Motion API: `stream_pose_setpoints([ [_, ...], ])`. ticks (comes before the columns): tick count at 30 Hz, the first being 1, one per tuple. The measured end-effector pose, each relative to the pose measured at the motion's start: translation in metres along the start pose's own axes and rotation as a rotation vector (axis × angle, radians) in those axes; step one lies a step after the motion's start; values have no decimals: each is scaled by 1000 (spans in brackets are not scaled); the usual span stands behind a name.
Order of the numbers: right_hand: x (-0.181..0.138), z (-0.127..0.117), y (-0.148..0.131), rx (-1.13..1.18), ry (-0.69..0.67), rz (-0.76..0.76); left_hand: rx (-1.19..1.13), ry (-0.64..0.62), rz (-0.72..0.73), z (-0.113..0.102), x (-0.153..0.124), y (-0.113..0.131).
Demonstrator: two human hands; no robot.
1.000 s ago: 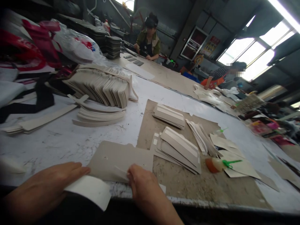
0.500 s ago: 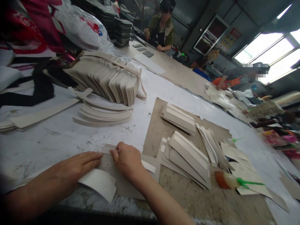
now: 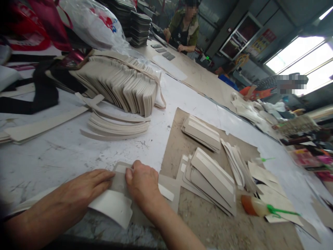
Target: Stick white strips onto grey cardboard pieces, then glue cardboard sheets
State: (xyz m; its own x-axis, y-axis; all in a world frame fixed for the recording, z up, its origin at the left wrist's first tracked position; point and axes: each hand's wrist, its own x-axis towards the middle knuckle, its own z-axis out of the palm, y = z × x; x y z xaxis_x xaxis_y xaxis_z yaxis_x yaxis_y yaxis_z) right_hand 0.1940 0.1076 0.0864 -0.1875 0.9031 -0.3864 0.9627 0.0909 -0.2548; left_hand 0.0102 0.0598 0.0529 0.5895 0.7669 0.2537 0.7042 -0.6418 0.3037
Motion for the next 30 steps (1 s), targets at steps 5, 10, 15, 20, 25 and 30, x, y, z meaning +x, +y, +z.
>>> stream_pose_setpoints([
  [5, -2, 4, -1, 15, 12, 21, 77, 30, 35, 1, 2, 1],
  [10, -1, 4, -4, 24, 9, 34, 101, 85, 75, 6, -1, -4],
  [15, 0, 2, -6, 14, -7, 61, 127, 42, 85, 12, -6, -10],
  [20, 1, 2, -7, 18, -2, 48, 90, 7, 7, 15, -8, -9],
  [25, 1, 2, -6, 21, 5, 26, 97, -37, 2, 17, -8, -13],
  [30, 0, 1, -7, 40, -6, 20, 60, -82, 87, 23, -13, -28],
])
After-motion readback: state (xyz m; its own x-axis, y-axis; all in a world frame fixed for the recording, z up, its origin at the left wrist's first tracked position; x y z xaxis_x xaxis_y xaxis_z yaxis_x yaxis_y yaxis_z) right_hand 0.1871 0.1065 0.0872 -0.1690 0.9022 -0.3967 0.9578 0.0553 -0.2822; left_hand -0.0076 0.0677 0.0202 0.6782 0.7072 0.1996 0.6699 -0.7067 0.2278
